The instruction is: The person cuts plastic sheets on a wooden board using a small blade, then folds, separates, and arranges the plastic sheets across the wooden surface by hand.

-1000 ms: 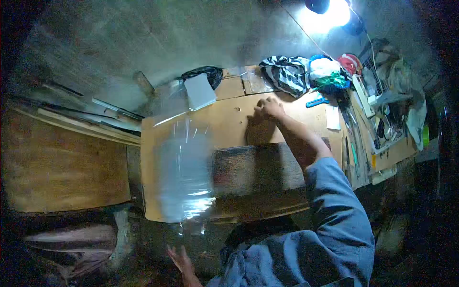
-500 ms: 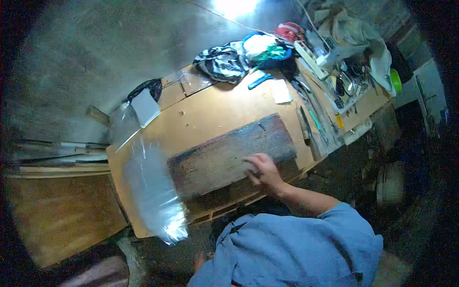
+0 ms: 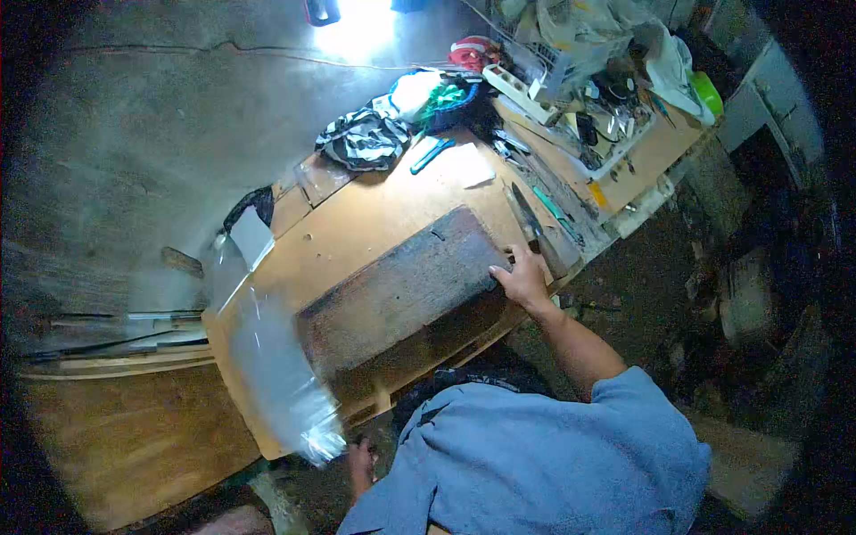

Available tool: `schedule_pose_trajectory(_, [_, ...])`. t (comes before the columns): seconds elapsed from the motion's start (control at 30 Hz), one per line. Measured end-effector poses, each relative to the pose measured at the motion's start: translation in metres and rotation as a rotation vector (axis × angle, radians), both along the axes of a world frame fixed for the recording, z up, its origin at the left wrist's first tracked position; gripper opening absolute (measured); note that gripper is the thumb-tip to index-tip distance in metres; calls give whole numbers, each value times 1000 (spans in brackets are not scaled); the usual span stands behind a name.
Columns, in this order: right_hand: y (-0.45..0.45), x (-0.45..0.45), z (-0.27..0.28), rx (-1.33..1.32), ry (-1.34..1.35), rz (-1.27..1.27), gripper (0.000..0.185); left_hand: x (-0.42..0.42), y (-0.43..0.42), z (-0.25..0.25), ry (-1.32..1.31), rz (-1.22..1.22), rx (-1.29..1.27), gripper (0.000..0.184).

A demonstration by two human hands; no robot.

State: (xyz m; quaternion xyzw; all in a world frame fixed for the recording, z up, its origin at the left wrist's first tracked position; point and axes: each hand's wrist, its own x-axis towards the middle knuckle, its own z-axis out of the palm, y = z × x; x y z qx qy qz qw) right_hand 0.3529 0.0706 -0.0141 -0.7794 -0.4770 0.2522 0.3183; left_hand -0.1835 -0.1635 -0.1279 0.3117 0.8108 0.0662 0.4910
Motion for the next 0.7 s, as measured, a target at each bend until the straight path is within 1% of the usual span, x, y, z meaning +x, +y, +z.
schedule_pose_trajectory(0.13, [-3, 2, 5, -12, -5, 10, 45, -12, -31, -44, 23, -65, -94, 37])
schedule_pose_trajectory(0.2, [-5, 2, 6, -8, 48, -11, 42, -17, -47, -67, 32, -71, -138, 38])
schedule_pose_trajectory(0.23, [-6, 2, 5, -3, 46, -7, 42, -18, -54, -80, 26, -27, -136, 39])
schedule_pose_trajectory(0.27, [-9, 3, 2, 23, 10, -8, 40, -18, -63, -92, -10, 104, -68, 40])
schedule_pose_trajectory(0.3, [-10, 3, 1, 48, -25, -8, 37, -15, -68, -92, -13, 107, -63, 40])
schedule_pose_trajectory(0.37, [-11, 3, 1, 75, -3, -32, 33, -12, -79, -92, 94, -42, 150, 40])
schedule_pose_trajectory(0.43, [-11, 3, -2, 98, 22, -53, 30, -10, -76, -90, 93, -33, 118, 40])
schedule_pose_trajectory(0.5, [-8, 6, -17, 128, 98, -86, 25, -7, -72, -92, 89, -55, 89, 39])
schedule_pose_trajectory(0.57, [-6, 12, -36, 150, 82, -77, 24, -7, -71, -98, 96, -78, 90, 39])
schedule_pose_trajectory(0.63, [-6, 14, -34, 173, 64, -68, 22, -7, -75, -104, 113, -105, 105, 38])
schedule_pose_trajectory(0.7, [-8, 12, -9, 111, 188, -111, 18, -9, -81, -110, 149, -161, 127, 38])
